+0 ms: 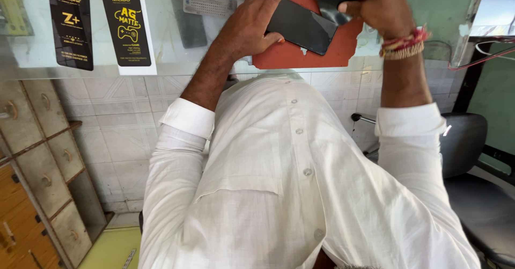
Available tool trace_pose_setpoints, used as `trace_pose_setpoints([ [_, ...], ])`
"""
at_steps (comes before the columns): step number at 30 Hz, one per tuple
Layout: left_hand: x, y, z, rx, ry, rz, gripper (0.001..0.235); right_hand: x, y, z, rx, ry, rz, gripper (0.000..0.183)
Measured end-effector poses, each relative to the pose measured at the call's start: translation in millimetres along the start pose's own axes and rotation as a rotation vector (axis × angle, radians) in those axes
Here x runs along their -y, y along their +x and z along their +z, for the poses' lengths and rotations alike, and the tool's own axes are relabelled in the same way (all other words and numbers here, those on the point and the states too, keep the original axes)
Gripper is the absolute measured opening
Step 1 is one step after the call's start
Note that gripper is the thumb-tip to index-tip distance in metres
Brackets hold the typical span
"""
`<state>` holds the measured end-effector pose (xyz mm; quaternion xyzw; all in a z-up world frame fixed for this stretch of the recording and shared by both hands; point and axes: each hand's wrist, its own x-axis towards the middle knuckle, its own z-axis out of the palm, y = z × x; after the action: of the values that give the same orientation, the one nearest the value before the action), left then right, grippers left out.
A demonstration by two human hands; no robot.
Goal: The person cleans a black smartphone screen using a black cloth and a white wipe. They rub the screen repeatedly, then use a white wipe to clean the surface further. The phone is placed on a red mat on a glass counter.
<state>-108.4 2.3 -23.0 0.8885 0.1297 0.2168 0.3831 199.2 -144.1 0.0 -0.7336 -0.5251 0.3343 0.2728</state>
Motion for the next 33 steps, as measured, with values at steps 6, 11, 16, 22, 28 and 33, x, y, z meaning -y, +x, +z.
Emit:
trace_pose_setpoints([
  [6, -5, 3, -3, 0.036, -0.032, -0.017, 0.117, 12, -31, 10, -0.105, 0.439, 0.256, 0.009],
  [11, -6, 4, -5, 0.052, -0.026, 0.001, 0.113, 21, -50, 28, -0.216, 0.526, 0.284, 0.009],
  [16, -9, 6, -6, 0.084, -0.014, -0.042, 0.110, 33, -64, 39, -0.307, 0.562, 0.323, 0.006],
  [22, -9, 6, -8, 0.072, 0.008, 0.004, 0.109, 44, -74, 52, -0.381, 0.638, 0.312, 0.007],
  [28, -8, 7, -8, 0.086, 0.002, 0.019, 0.105, 41, -75, 52, -0.383, 0.612, 0.327, 0.005],
  [33, -8, 7, -12, 0.096, -0.060, 0.015, 0.103, 25, -64, 35, -0.275, 0.367, 0.234, 0.007],
])
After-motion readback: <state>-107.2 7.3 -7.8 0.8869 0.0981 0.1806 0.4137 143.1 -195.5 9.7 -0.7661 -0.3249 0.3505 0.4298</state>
